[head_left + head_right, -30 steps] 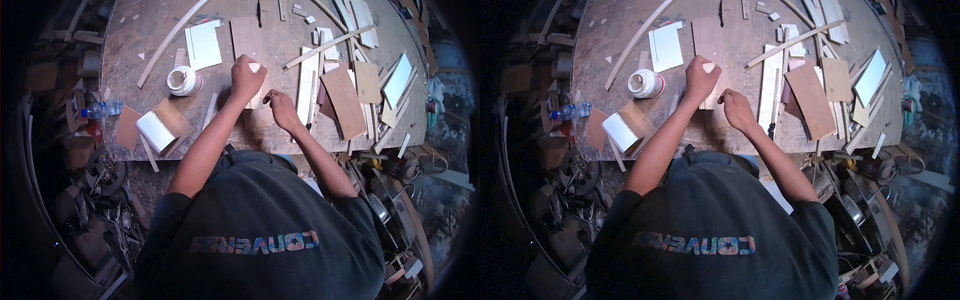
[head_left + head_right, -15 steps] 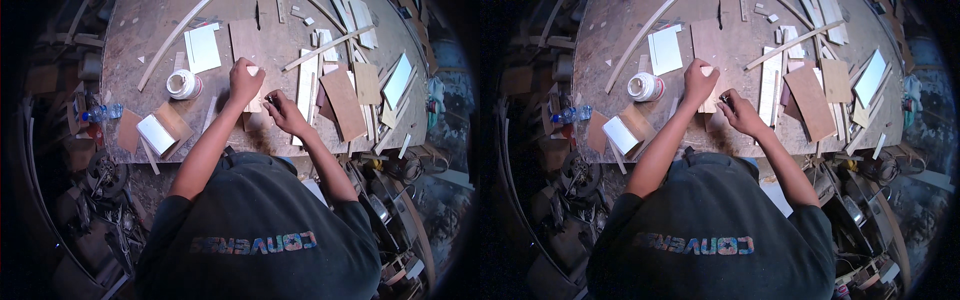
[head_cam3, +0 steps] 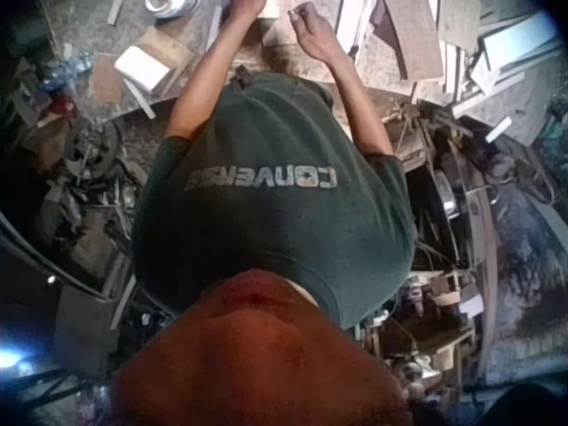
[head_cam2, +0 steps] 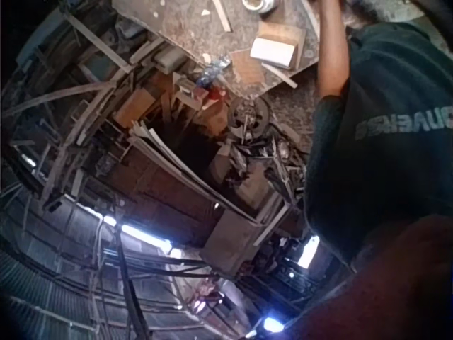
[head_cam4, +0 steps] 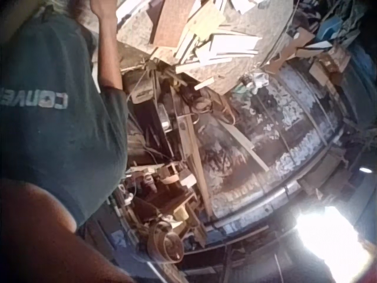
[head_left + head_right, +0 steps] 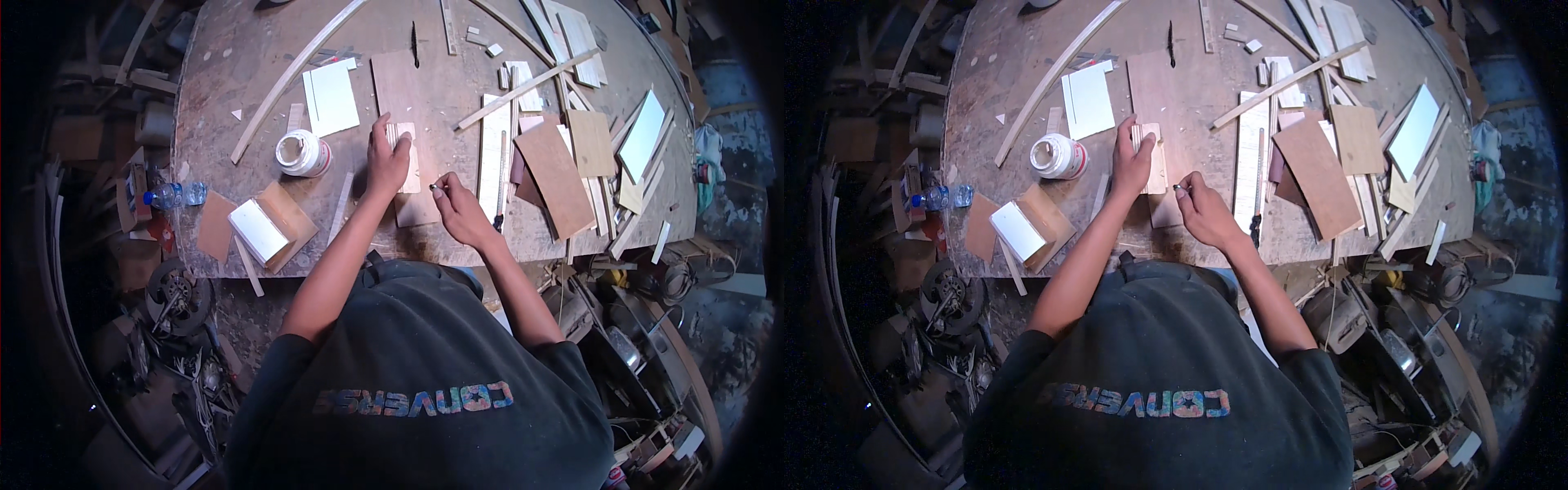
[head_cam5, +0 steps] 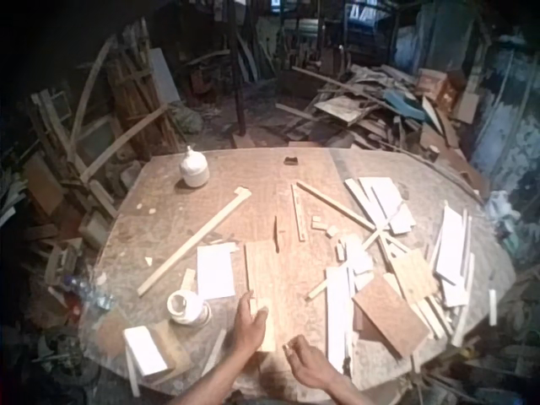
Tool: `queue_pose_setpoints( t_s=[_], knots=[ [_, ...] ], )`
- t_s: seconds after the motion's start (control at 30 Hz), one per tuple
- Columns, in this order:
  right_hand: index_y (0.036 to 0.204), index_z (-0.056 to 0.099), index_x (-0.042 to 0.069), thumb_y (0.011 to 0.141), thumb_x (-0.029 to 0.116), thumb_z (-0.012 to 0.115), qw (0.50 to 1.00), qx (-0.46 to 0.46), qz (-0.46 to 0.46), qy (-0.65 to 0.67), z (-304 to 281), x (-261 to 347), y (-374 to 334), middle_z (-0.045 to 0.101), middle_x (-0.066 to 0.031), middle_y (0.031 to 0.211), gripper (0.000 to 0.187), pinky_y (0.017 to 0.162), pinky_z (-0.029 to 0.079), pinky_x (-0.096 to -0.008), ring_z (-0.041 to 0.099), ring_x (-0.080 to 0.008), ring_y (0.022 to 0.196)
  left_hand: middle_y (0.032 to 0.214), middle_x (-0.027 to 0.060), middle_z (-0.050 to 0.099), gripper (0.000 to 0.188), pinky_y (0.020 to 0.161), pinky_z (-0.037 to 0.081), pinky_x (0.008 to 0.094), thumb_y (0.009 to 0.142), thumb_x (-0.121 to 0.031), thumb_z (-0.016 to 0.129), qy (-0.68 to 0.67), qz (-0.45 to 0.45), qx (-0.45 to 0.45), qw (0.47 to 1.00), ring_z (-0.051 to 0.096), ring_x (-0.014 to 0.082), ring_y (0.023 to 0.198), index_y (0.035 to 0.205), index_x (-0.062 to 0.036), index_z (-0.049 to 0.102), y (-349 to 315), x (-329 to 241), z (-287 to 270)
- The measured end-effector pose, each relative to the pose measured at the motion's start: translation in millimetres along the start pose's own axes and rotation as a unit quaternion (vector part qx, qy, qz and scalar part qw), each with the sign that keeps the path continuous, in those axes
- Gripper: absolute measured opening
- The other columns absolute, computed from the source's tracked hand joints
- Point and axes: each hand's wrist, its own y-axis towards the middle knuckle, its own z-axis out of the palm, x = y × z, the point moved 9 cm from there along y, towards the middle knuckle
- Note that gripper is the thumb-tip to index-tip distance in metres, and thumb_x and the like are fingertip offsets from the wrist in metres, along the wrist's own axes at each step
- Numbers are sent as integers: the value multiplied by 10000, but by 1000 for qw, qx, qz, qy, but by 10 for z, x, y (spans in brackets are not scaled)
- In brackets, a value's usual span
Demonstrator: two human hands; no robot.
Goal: The person assembles a small wooden box on a cluttered workbench. They use a hammer to drive nails into the wooden frame, securing the pieces together. The person repeatedly adjusts the box and hammers nails into different sides to complete the assembly.
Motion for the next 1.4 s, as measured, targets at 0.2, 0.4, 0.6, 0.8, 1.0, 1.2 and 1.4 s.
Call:
queue_pose_setpoints(
  t_s=[0.2, 0.4, 0.6, 0.8, 1.0, 1.2, 1.4],
  knots=[
    [1076, 610, 9, 982, 124, 578, 978, -37, -196, -64, -109, 192, 154, 652, -223, 914, 151, 756, 514, -458, 646, -411, 850, 1312, 332, 528, 445, 1025, 422, 512, 1024, -275, 534, 19, -25, 20, 999, 515, 490, 1227, 1370, -14, 433, 10, -49, 88],
    [1028, 649, 9, 979, 157, 620, 984, -22, -176, -17, -158, 172, 260, 668, -180, 860, 158, 696, 524, -389, 663, -299, 742, 1212, 318, 617, 486, 956, 474, 504, 1027, -379, 557, 11, -16, 77, 997, 592, 490, 1140, 1335, -11, 478, 28, -86, 107],
    [797, 525, 38, 1087, 422, 407, 988, 26, -2, 155, 196, -383, 334, 500, -19, 600, 496, 540, 421, -318, 480, -139, 540, 1075, 252, 686, 401, 889, 511, 439, 1025, -401, 567, 49, -25, 123, 991, 673, 396, 1038, 1249, -68, 570, 67, -68, 173],
    [732, 451, 106, 1092, 449, 377, 953, 67, 80, 285, 491, -586, 293, 425, 34, 609, 503, 512, 334, -289, 375, -94, 534, 1034, 279, 681, 379, 842, 514, 489, 1011, -356, 590, 29, -23, 111, 993, 654, 467, 991, 1199, -28, 567, 62, -116, 161],
    [790, 501, 39, 1102, 437, 353, 976, 28, 33, 215, 509, -560, 273, 460, -11, 626, 527, 579, 400, -327, 443, -145, 587, 1064, 290, 672, 354, 858, 505, 502, 1022, -327, 568, 42, 13, 95, 995, 641, 480, 1011, 1205, -25, 554, 47, -154, 154],
    [937, 568, -47, 1110, 370, 343, 994, 40, -22, 101, 350, -258, 321, 478, -98, 645, 504, 659, 447, -403, 480, -224, 630, 1029, 313, 637, 290, 835, 488, 535, 1035, -272, 532, 55, 51, 121, 990, 609, 516, 985, 1151, -7, 510, 76, -192, 210],
    [818, 557, 19, 1097, 431, 389, 971, 101, 54, 208, 472, -524, 401, 495, -13, 614, 525, 543, 409, -317, 464, -135, 553, 1004, 317, 622, 275, 810, 481, 543, 1036, -247, 529, 41, 70, 114, 990, 600, 526, 954, 1123, 12, 498, 73, -200, 223]
  ],
)
